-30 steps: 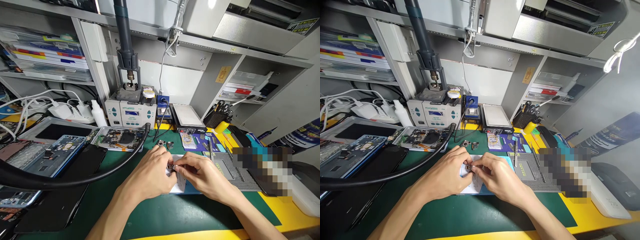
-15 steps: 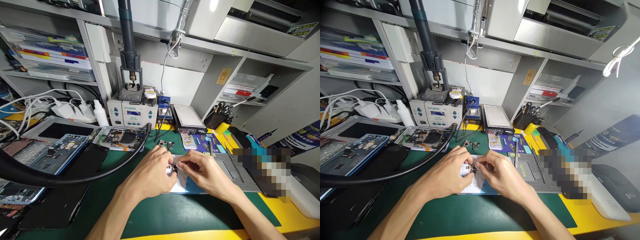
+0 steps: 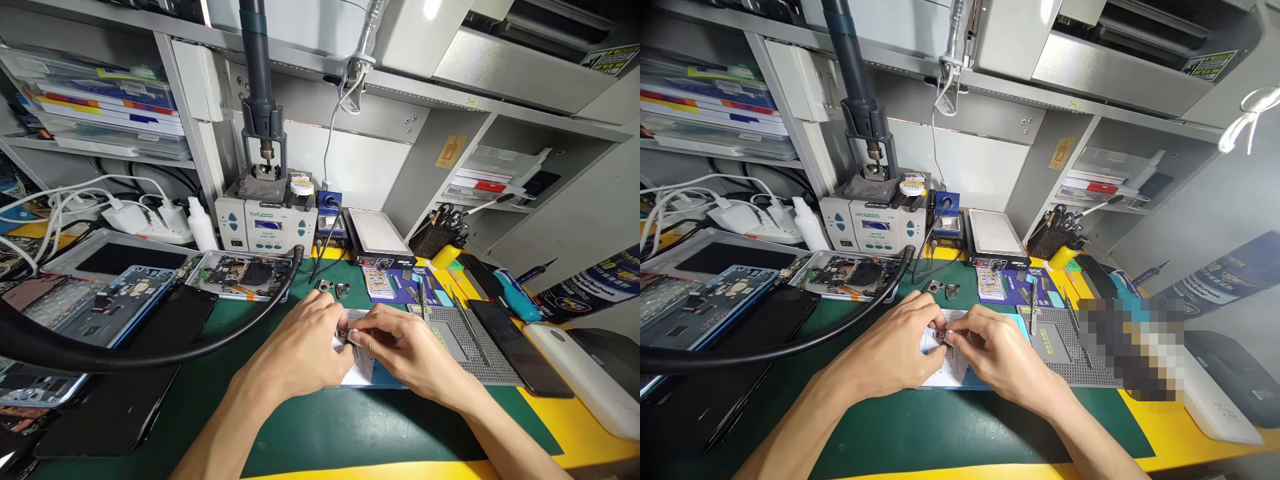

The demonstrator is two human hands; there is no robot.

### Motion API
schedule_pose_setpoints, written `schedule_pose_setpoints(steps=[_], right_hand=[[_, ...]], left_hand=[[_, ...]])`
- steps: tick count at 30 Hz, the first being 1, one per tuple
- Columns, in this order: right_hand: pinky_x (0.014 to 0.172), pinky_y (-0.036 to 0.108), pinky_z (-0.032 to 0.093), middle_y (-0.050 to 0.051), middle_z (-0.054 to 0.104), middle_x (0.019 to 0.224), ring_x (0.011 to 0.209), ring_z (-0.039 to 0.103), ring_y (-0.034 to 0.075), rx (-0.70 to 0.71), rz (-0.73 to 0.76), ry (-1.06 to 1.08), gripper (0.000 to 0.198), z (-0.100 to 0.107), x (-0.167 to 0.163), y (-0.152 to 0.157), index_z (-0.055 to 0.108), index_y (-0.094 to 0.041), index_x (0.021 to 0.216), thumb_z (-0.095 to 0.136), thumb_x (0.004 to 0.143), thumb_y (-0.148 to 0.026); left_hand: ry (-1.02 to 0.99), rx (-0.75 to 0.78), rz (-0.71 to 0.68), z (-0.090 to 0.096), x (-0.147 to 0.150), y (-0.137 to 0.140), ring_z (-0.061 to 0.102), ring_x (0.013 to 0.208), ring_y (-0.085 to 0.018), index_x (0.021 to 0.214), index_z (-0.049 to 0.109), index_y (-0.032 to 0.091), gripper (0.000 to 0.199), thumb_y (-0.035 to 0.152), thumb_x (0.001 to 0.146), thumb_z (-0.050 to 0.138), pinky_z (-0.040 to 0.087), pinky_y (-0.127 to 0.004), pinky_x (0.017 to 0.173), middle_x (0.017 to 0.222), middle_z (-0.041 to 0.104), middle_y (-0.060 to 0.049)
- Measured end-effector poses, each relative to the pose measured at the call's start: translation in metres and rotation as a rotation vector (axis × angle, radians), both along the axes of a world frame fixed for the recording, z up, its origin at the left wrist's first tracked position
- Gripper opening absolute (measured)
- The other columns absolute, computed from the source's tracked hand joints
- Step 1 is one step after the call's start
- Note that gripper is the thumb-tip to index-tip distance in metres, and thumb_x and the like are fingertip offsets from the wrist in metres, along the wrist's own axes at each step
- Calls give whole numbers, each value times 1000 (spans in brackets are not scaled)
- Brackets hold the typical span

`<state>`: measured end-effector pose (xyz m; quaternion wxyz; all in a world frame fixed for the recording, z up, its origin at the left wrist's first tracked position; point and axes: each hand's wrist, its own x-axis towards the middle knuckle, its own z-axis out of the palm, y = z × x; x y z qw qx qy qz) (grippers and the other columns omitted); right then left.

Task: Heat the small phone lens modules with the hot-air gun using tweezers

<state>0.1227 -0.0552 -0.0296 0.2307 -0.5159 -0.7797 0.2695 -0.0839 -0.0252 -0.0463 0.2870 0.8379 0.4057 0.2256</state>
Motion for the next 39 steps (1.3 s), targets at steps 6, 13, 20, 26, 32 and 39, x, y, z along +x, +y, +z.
schedule_pose_setpoints(steps=[6,13,20,26,32,39], right_hand=[[75,28,47,2,71,95,83,64,15,56,-46,21,24,-8,0,4,77,-27,108,56,102,-38],[72,28,45,2,71,93,81,64,15,39,-101,-27,24,-3,3,5,77,-25,105,57,101,-39],[74,26,44,0,72,92,82,64,13,-43,-86,-32,20,5,4,3,77,-25,100,61,99,-36],[65,23,41,-2,72,87,74,60,11,-145,-17,-36,19,13,2,-2,77,-25,93,61,98,-35],[75,23,45,-2,73,92,82,64,11,-114,15,18,18,7,-1,0,77,-24,97,60,99,-31],[76,25,46,0,73,92,83,65,12,-7,-2,69,19,-2,-3,1,77,-25,101,60,100,-35]], left_hand=[[6,-9,-5,3,0,0,52,105,-24,87,56,21,6,26,84,54,48,-44,93,99,59,-4],[4,-15,0,0,-1,-1,52,106,-23,92,58,21,10,28,85,56,47,-43,95,102,59,-3],[14,-24,8,0,-1,-1,52,106,-24,91,57,22,9,28,84,55,48,-44,93,101,59,-3],[16,-28,11,1,-1,-1,52,107,-25,89,57,22,9,30,84,56,48,-44,94,99,59,-4],[12,-29,0,2,0,0,52,105,-23,87,57,22,7,27,84,55,48,-44,95,101,60,-4],[16,-24,-7,4,-1,-2,52,108,-24,87,56,22,6,27,84,54,48,-44,96,101,59,-4]])
